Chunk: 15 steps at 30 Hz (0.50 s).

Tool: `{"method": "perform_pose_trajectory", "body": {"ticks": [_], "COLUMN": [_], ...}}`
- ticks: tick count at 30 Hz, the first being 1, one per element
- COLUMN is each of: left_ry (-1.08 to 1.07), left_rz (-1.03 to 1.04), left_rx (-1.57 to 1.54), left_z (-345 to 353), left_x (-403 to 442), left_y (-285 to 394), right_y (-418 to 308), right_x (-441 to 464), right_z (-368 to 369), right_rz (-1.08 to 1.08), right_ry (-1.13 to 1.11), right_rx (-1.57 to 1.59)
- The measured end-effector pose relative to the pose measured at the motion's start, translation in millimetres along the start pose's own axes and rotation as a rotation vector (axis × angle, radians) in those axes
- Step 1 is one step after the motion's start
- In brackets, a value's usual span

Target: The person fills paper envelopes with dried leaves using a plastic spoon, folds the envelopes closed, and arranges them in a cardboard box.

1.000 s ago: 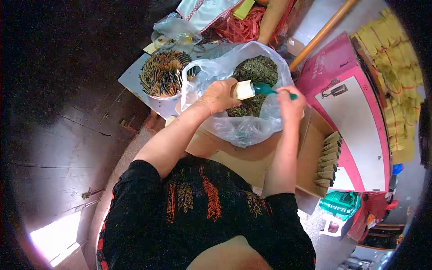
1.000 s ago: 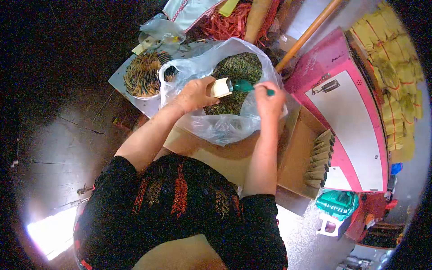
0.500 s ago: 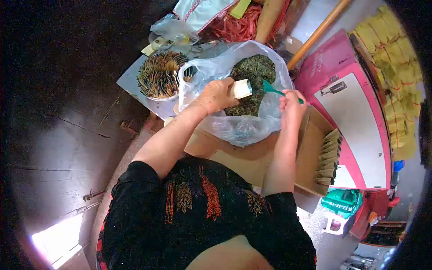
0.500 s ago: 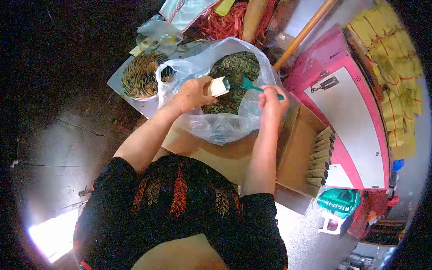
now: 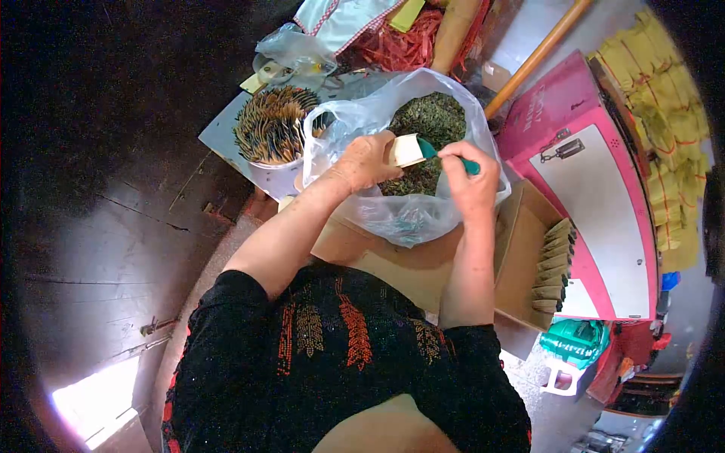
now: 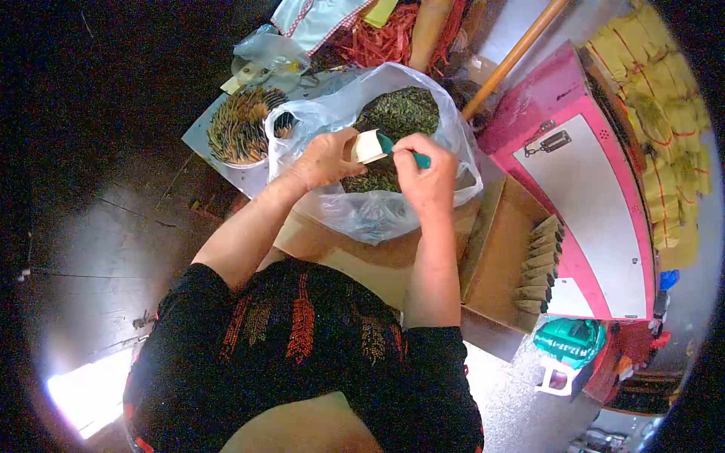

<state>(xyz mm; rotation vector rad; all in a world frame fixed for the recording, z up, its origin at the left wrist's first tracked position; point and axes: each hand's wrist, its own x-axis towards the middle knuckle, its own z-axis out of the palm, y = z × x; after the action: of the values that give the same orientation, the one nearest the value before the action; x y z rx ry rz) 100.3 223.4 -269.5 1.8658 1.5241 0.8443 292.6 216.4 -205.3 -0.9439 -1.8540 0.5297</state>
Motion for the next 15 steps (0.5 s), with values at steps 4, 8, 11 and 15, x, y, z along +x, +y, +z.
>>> {"method": "perform_pose_trajectory", "body": {"ticks": [4, 8, 11, 15], "left_ry": [-0.003, -0.002, -0.006, 0.172], "left_rz": [-0.004, 0.003, -0.004, 0.088], "left_rx": [0.007, -0.007, -0.050, -0.045], "left_z": [-0.6, 2.4, -4.1, -11.9], "left_x": [-0.7, 0.2, 1.6, -1.8], "left_y": [0.3, -4.0, -4.2, 8.2], "right_y": [2.5, 41.4, 52.0, 55.6], "right_x": [-0.6, -14.9, -38.4, -43.5], "right_z": [-28.2, -30.1, -4.6, 2.2], "right_rz": [0.157, 0.278, 0.153, 0.088], "right_ry": [0.129, 0.196, 0.063, -0.278], "right_rx": [-0.002, -0.002, -0.256, -0.485]}}
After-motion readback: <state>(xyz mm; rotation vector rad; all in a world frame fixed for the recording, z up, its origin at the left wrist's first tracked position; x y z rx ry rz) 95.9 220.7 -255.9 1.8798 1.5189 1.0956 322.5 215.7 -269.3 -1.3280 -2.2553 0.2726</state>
